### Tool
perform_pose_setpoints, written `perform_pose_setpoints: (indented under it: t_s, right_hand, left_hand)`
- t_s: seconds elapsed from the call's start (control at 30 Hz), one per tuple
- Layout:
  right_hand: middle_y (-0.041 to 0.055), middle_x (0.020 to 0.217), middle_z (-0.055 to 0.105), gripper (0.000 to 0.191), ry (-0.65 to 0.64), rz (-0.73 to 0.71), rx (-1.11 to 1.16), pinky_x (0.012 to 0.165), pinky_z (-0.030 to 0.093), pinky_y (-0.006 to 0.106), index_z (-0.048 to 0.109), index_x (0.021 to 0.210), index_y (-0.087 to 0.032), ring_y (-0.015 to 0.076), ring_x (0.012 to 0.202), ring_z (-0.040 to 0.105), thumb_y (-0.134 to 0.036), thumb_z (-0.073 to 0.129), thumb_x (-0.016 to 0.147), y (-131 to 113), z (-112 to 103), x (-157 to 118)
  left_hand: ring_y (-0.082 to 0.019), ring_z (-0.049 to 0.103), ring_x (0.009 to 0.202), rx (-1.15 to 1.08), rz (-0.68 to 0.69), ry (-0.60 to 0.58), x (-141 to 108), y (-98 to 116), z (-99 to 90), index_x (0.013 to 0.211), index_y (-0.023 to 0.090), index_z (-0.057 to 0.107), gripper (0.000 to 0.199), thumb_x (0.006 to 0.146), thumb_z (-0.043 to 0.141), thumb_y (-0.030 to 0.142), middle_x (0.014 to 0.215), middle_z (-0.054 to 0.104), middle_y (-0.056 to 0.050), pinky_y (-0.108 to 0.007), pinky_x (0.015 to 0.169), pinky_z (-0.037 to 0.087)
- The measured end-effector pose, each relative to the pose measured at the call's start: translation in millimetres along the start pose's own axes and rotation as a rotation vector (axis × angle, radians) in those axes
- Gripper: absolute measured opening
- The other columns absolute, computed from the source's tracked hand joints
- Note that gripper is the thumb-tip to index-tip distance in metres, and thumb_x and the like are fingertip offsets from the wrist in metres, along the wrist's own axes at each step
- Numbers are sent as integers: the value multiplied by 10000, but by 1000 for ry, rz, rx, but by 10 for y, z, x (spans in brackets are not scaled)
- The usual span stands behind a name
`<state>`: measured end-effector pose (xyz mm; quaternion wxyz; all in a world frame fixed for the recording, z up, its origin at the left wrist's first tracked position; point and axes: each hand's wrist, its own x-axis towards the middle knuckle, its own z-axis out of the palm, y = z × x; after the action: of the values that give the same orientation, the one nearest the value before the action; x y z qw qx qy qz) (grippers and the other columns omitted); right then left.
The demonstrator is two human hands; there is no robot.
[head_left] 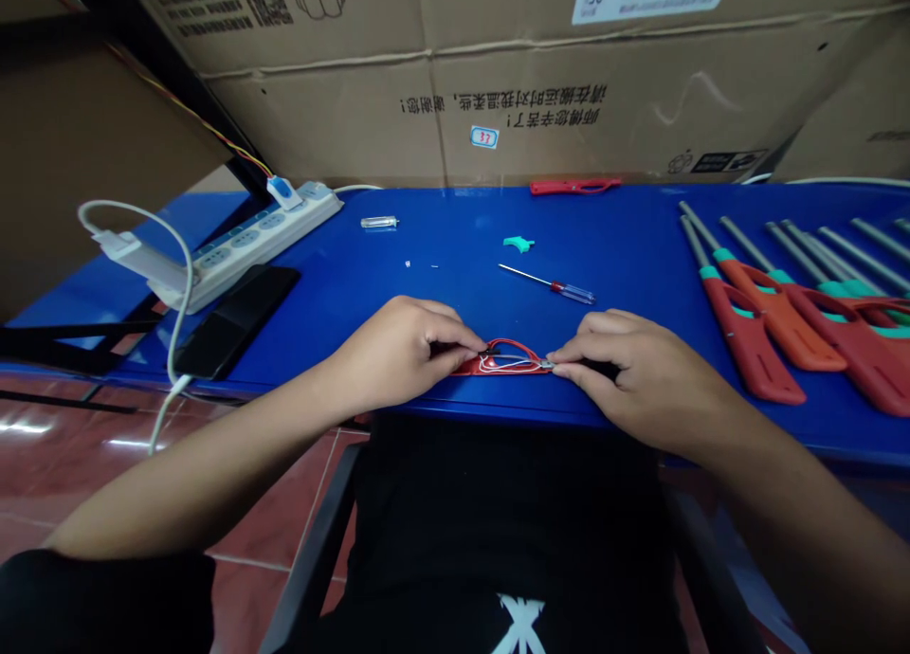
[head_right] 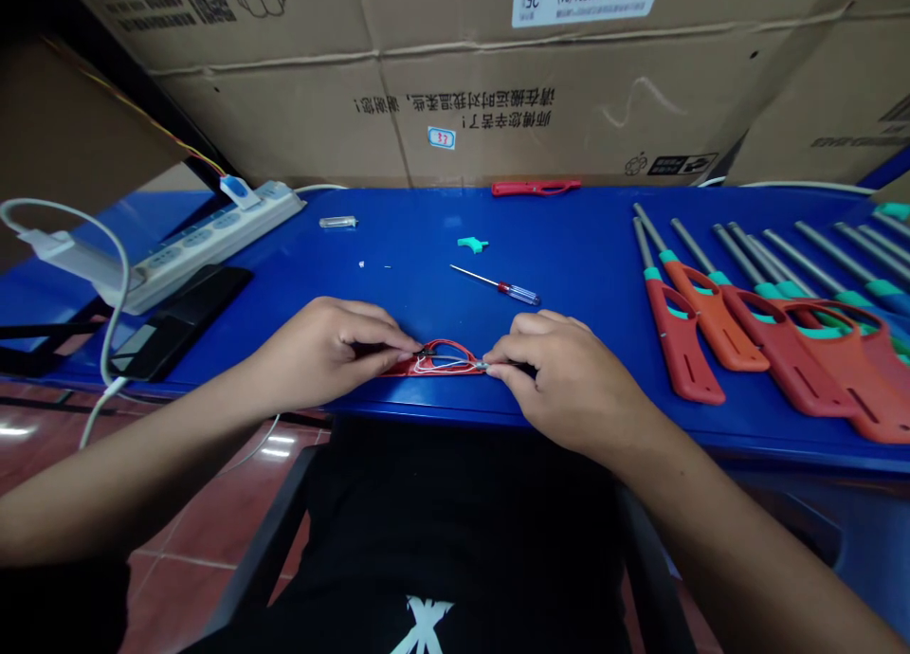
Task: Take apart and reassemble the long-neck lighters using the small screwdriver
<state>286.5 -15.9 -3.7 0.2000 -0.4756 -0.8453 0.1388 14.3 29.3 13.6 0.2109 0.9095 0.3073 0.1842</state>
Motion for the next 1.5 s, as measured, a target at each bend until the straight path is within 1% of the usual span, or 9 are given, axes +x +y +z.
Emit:
perform_pose_setpoints:
  t_s: [0.13,0.37,0.57,0.8,1.0,1.1,1.23,1.4,1.5]
  right_hand:
    - [41,856,676,177,-1,-3,-12,784,474,372,750,946,-240,192,830,599,-263,574,948,13,6,-13]
    - [42,1025,681,142,-40,40,46,888,486,385,702,1004,-241,203,965,621,-292,618,901,-59,-22,40]
    - [38,946,666,115,-59,74,153,805,494,332,728,880,-232,184,889,630,-309,644,869,-207,61,272]
    - [14,925,669,95,-162,138,206,754,484,299,730,852,-244,155,823,635,-277,641,861,-181,78,371]
    - [18,954,651,70,-71,68,327,853,479,316,683,869,-233,161,899,624,-257,619,885,-137,56,319]
    - [14,980,632,73,-115,23,316,890,460,344,703,882,-257,164,929,611,-288,638,889,-134,63,280]
    - [-3,989,618,62,-131,-23,210,964,406,389,733,866,-299,172,981,590,-261,690,842,-153,62,242]
    - [11,1009,626,128,-61,-37,214,923,424,366,693,967,-257,171,973,583,-269,694,839,-164,82,217]
    - [12,975,634,71,-9,-67,131,911,405,384,699,926,-252,176,945,578,-249,662,866,-163,125,200]
  left_hand:
    - [-148,697,864,67,34,51,-52,33,55,1039,186,762,201,929,597,149,952,755,-39,-262,772,549]
    - [-142,681,852,49,1,107,-104,3,150,1113,184,733,230,948,574,168,960,731,-46,-253,752,531]
    - [-135,676,833,32,-2,128,-109,-4,164,1082,192,726,209,947,570,159,932,728,-37,-246,749,524]
    - [-130,656,848,18,-1,137,-137,-18,191,1120,201,669,242,915,580,108,943,705,-25,-246,768,519]
    - [-124,645,839,-11,15,135,-136,-20,182,1061,197,707,205,929,572,118,916,700,-24,-242,762,505]
    - [-126,646,853,-40,28,110,-141,-26,183,1014,214,748,241,940,543,111,916,687,-28,-250,768,506]
    - [-124,639,863,-84,14,89,-150,-38,193,1046,242,770,319,937,514,87,940,658,-37,-250,762,515]
    - [-128,623,874,-89,22,83,-154,-50,211,1040,244,775,330,942,498,93,939,634,-41,-254,758,512]
    - [-126,616,868,-82,32,103,-160,-53,221,1032,249,773,335,943,495,85,933,630,-37,-251,749,509]
